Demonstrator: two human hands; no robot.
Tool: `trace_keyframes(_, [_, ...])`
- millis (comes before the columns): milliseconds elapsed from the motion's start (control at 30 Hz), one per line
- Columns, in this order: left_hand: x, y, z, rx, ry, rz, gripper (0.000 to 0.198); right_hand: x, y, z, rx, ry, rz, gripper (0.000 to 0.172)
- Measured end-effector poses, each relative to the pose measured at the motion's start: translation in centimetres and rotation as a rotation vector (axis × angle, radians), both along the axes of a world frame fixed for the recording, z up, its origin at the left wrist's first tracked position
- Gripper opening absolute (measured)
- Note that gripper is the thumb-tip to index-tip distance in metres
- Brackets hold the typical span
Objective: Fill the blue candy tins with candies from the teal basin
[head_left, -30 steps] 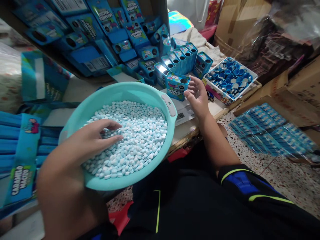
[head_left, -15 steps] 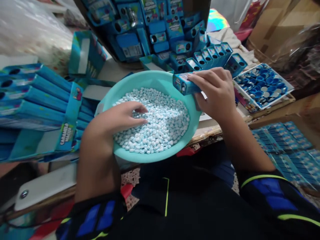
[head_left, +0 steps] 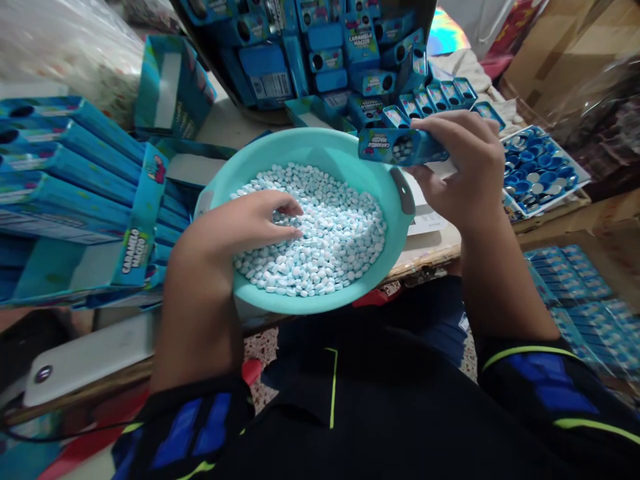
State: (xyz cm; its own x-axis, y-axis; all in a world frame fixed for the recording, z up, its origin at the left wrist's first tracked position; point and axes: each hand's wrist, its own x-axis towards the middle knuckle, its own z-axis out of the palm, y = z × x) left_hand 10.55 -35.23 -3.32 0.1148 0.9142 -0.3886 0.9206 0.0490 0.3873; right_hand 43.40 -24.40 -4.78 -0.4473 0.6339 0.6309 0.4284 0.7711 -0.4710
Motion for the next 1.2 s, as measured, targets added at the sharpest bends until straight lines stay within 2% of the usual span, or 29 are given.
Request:
trace_keyframes(100, [-0.2,0.1,-0.1,-0.001,-0.005,-0.002,0.068,1.5,1.4,-2.3,-0.062,0.180,-0.051,0.051])
trace_keyframes(233, [-0.3,0.3,-0.1,-0.001,-0.001,0.005,0.068,3.3,5.1,-7.8,-0.165,0.398,-0.073,0.067])
trace_keyframes(333, [-0.1,0.5,0.2,-0.014,0.024,0.018,0.065,4.0,7.2,-11.4,-0.283,0.401,-0.059,0.079])
trace_keyframes(433, [0.2,0.8,0.6,-0.030,0.037,0.012,0.063,4.5,7.7,-13.4,-0.310,0.401,-0.069,0.088])
trace_keyframes(533, [0.3,1.0,0.7,-0.037,0.056,0.023,0.063,5.4,7.2,-14.3,-0.277,0.449,-0.129,0.092])
trace_keyframes(667, [0.1,1.3,0.4,-0.050,0.107,0.060,0.065,6.4,6.5,-14.7,-0.379,0.525,-0.193,0.084])
trace_keyframes(767, [0.0,1.4,0.3,-0.071,0.107,0.069,0.071,6.4,6.4,-14.7,-0.431,0.478,-0.216,0.083])
trace_keyframes(933, [0.4,1.4,0.6,-0.059,0.095,0.100,0.069,5.8,6.6,-14.4,-0.447,0.370,-0.151,0.079])
trace_keyframes(1200, [0.3,1.3,0.3,-0.049,0.119,0.108,0.066,5.7,6.2,-13.9,-0.469,0.409,-0.150,0.076])
